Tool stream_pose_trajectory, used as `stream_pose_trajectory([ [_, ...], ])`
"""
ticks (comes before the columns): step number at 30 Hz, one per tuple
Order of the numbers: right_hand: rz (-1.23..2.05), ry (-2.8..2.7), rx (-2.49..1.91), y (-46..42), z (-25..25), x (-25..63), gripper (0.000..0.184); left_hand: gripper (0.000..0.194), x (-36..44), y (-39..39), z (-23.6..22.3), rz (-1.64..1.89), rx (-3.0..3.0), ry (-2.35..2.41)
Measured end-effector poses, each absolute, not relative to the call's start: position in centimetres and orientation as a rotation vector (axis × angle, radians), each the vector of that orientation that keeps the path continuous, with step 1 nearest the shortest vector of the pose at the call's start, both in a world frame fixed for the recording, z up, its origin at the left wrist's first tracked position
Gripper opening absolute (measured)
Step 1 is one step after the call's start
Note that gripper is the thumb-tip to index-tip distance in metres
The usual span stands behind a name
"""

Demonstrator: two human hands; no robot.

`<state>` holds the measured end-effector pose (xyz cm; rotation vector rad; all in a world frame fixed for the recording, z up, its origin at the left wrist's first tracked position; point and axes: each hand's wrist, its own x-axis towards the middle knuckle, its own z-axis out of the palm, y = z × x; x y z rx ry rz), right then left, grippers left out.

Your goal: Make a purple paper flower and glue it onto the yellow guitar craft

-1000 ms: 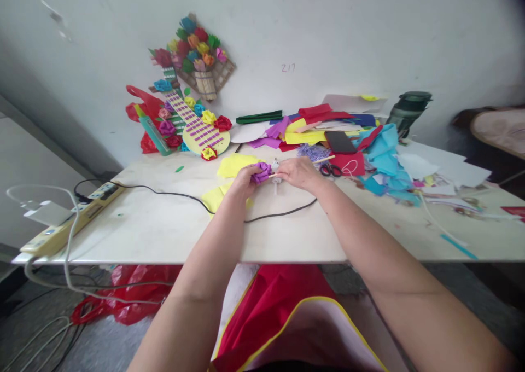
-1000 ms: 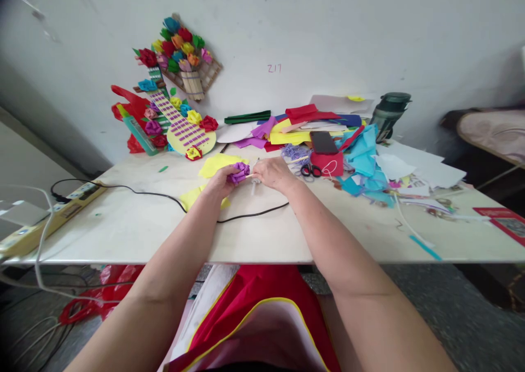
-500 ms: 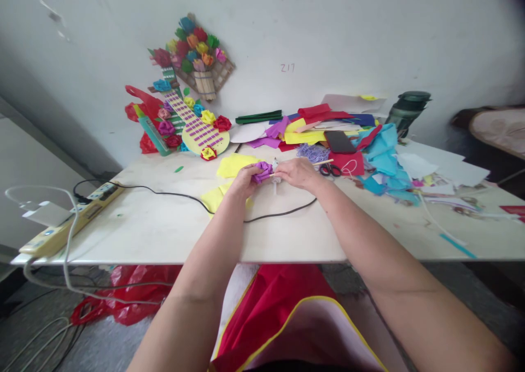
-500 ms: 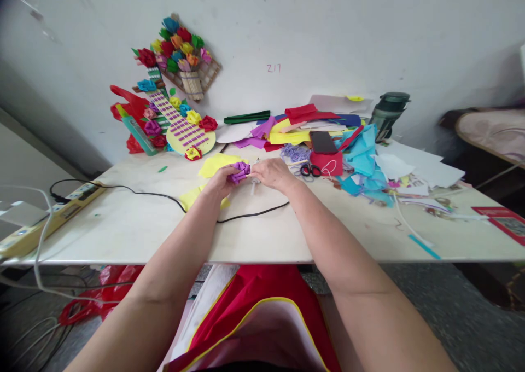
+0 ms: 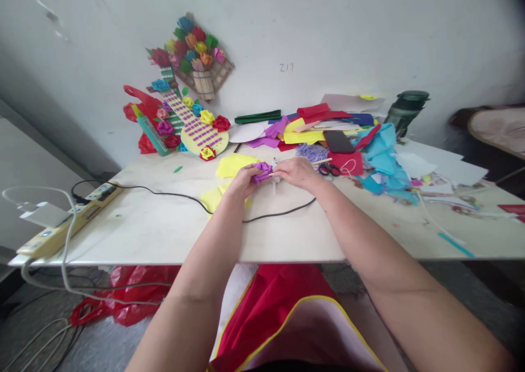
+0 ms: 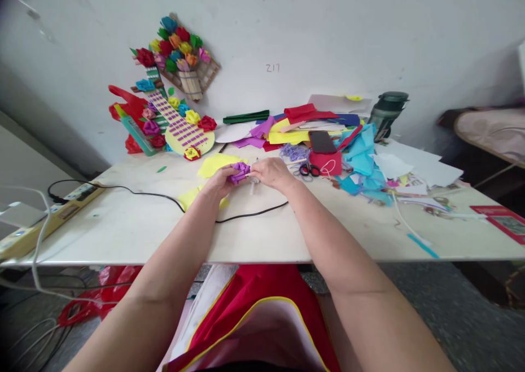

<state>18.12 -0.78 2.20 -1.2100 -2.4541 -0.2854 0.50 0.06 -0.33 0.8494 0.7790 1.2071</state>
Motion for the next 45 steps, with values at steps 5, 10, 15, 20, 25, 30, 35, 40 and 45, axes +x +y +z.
stream_pose_trajectory([
  [5, -0.279, -2.425, -1.17, -0.6, 2.0, 18.2, 0.025, 0.016, 0.3, 0.1, -0.3, 1.182, 0.864, 0.775],
  [10, -0.248, -2.411, -1.175, -0.7, 2.2, 18.2, 0.025, 0.017, 0.3, -0.1, 0.1, 1.143, 0.849, 0.822],
  [15, -0.228, -2.411, -1.221, -1.0, 2.5, 17.9, 0.023, 0.02, 0.4, -0.2, 0.2, 1.13, 0.834, 0.846],
  [20, -0.257, -2.428, -1.243, -1.2, 2.7, 17.7, 0.023, 0.022, 0.4, 0.2, 0.0, 1.153, 0.852, 0.846],
  [25, -0.248, -2.419, -1.266, -1.4, 2.7, 17.4, 0.023, 0.023, 0.5, 0.2, 0.0, 1.171, 0.872, 0.888],
  [30, -0.182, -2.383, -1.323, -1.3, 2.6, 17.3, 0.023, 0.022, 0.5, 0.2, 0.1, 1.174, 0.884, 0.92],
  [35, -0.178, -2.359, -1.344, -1.1, 2.4, 17.2, 0.023, 0.022, 0.6, 0.2, 0.1, 1.174, 0.878, 0.927],
  [40, -0.195, -2.346, -1.342, -1.1, 2.4, 17.1, 0.024, 0.024, 0.6, -0.1, 0.3, 1.216, 0.827, 0.927],
  [45, -0.218, -2.34, -1.375, -1.3, 2.7, 17.4, 0.023, 0.024, 0.4, 0.2, 0.2, 1.266, 0.748, 0.879],
])
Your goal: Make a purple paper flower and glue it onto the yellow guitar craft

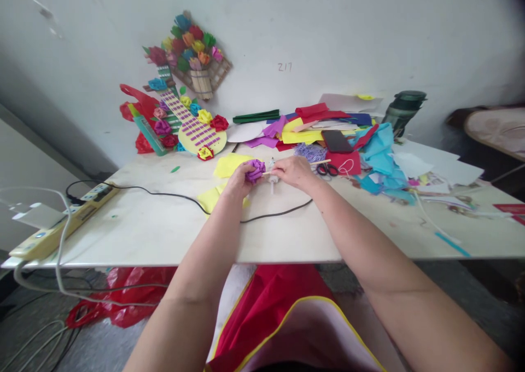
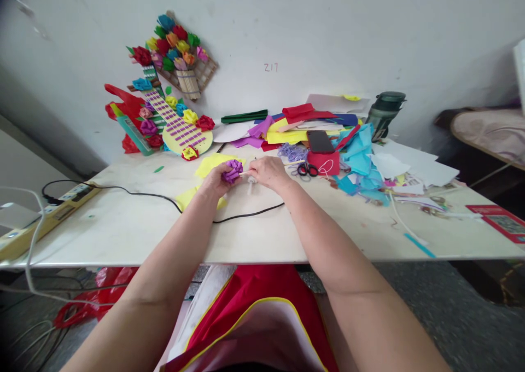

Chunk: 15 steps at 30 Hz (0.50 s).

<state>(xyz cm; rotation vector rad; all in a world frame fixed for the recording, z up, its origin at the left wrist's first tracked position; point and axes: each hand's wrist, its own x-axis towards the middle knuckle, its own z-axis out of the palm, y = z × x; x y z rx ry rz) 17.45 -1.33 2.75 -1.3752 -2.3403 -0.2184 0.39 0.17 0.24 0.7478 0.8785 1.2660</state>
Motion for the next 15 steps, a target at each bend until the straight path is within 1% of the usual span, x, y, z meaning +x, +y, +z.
stream_pose_trajectory([
  [4, -0.228, -2.302, -1.389, -1.3, 3.0, 17.9, 0.023, 0.026, 0.2, 0.4, 0.2, 1.376, 0.679, 0.865],
  [9, -0.219, -2.226, -1.393, -1.1, 2.9, 18.2, 0.024, 0.032, 0.0, 0.7, 0.0, 1.453, 0.772, 0.73],
  [15, -0.216, -2.175, -1.373, -0.9, 2.8, 18.4, 0.023, 0.027, -0.1, 1.5, -0.6, 1.54, 0.816, 0.646],
])
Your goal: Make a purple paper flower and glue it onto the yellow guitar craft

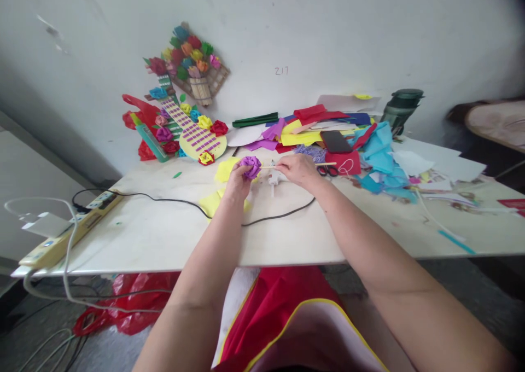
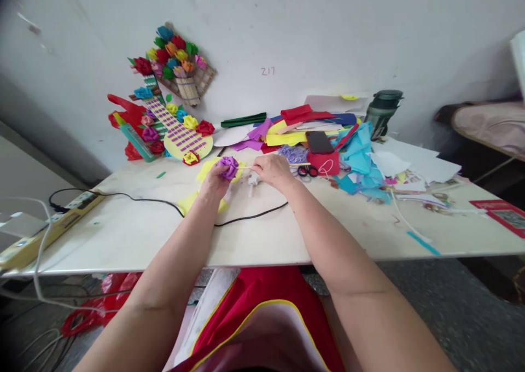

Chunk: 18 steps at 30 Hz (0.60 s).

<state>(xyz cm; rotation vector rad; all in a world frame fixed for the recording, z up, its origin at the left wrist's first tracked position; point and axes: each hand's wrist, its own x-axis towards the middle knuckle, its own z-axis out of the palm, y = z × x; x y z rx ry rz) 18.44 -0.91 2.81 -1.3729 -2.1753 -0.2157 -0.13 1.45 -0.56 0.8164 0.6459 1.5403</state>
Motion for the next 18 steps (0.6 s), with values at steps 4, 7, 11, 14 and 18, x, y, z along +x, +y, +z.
stream_pose_trajectory([
  [4, -0.235, -2.118, -1.357, -0.75, 2.73, 18.75, 0.024, 0.022, -0.29, 1.93, -0.86, 1.551, 0.842, 0.652],
  [7, -0.232, -2.09, -1.361, -0.67, 2.67, 18.85, 0.025, 0.026, -0.31, 1.99, -0.91, 1.585, 0.772, 0.664],
  [11, -0.191, -2.094, -1.373, -0.49, 2.56, 18.74, 0.024, 0.03, -0.28, 1.84, -0.92, 1.606, 0.698, 0.692],
  [14, -0.159, -2.103, -1.356, -0.27, 2.44, 18.65, 0.025, 0.031, -0.3, 1.77, -1.02, 1.599, 0.699, 0.704],
  [18, -0.162, -2.102, -1.383, -0.34, 2.43, 18.56, 0.026, 0.034, -0.26, 1.75, -1.14, 1.604, 0.689, 0.709],
])
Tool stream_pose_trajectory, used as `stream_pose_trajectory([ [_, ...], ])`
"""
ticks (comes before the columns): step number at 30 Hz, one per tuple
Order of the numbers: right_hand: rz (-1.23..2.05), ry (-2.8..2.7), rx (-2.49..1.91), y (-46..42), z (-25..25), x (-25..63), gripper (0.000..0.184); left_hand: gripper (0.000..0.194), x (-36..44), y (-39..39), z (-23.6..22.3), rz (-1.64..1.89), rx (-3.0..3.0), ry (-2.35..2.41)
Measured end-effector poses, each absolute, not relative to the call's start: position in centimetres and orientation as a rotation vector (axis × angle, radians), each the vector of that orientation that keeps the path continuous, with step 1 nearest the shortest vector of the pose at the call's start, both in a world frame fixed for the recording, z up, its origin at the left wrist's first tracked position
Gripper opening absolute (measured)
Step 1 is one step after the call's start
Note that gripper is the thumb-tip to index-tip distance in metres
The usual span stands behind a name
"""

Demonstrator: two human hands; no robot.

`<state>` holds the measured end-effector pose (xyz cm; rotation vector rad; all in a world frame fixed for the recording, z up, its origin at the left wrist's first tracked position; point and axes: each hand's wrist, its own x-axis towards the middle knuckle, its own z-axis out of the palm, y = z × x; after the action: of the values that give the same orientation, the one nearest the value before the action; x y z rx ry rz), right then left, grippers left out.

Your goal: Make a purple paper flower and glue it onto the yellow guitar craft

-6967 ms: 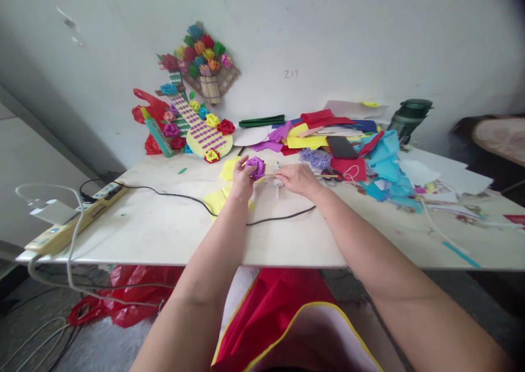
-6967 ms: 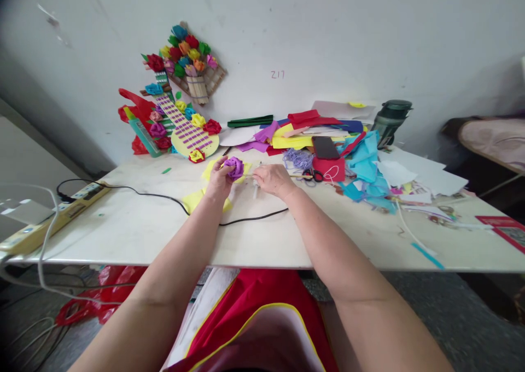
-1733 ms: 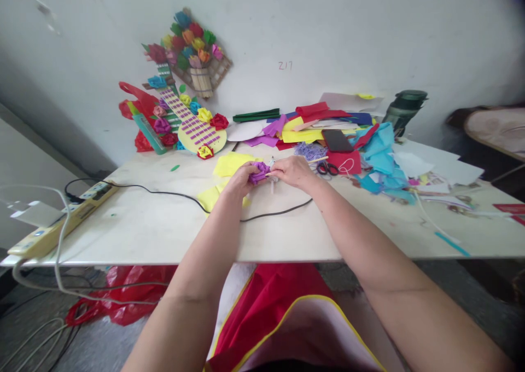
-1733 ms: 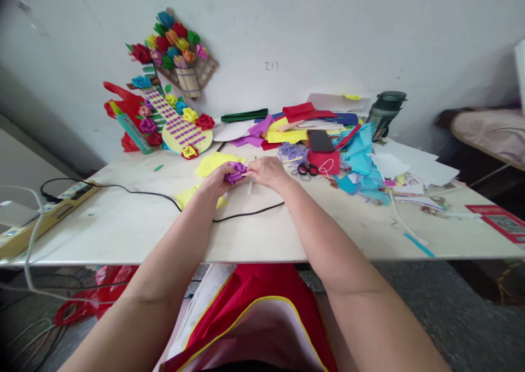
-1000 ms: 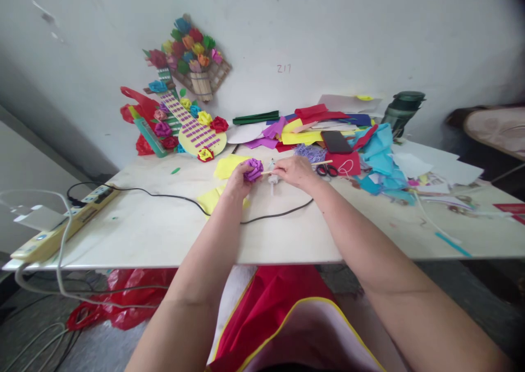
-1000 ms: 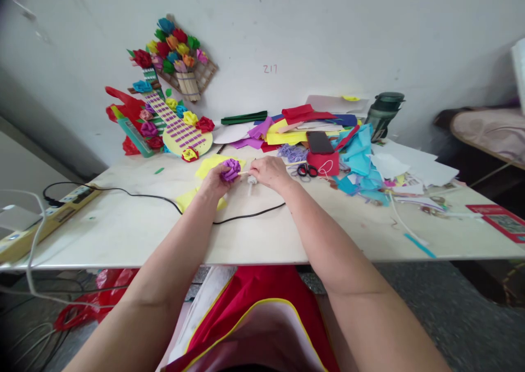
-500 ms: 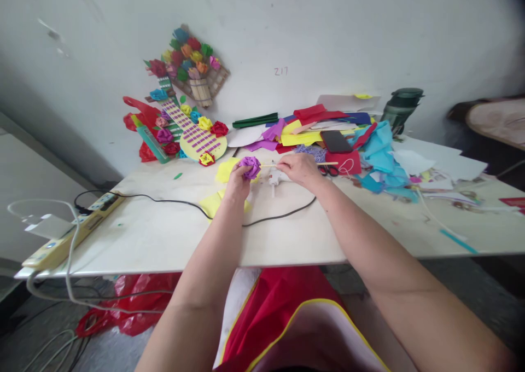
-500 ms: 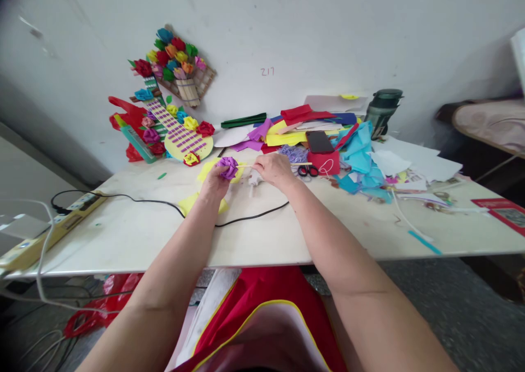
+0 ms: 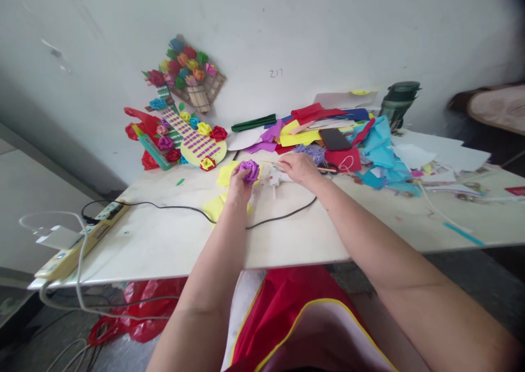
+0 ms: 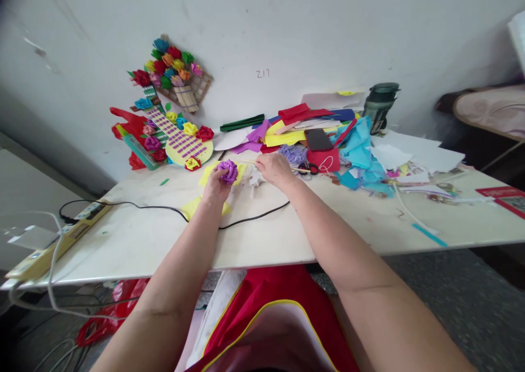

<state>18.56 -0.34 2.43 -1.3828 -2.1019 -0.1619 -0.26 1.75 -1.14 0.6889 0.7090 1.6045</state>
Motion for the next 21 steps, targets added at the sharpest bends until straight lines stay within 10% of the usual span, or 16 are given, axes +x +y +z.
stream_pose_trajectory([
  [21, -0.16, -2.091, -1.437, -1.0, 2.55, 18.25, 0.026, 0.038, 0.1, 1.41, -0.81, 1.63, 0.757, 0.659],
])
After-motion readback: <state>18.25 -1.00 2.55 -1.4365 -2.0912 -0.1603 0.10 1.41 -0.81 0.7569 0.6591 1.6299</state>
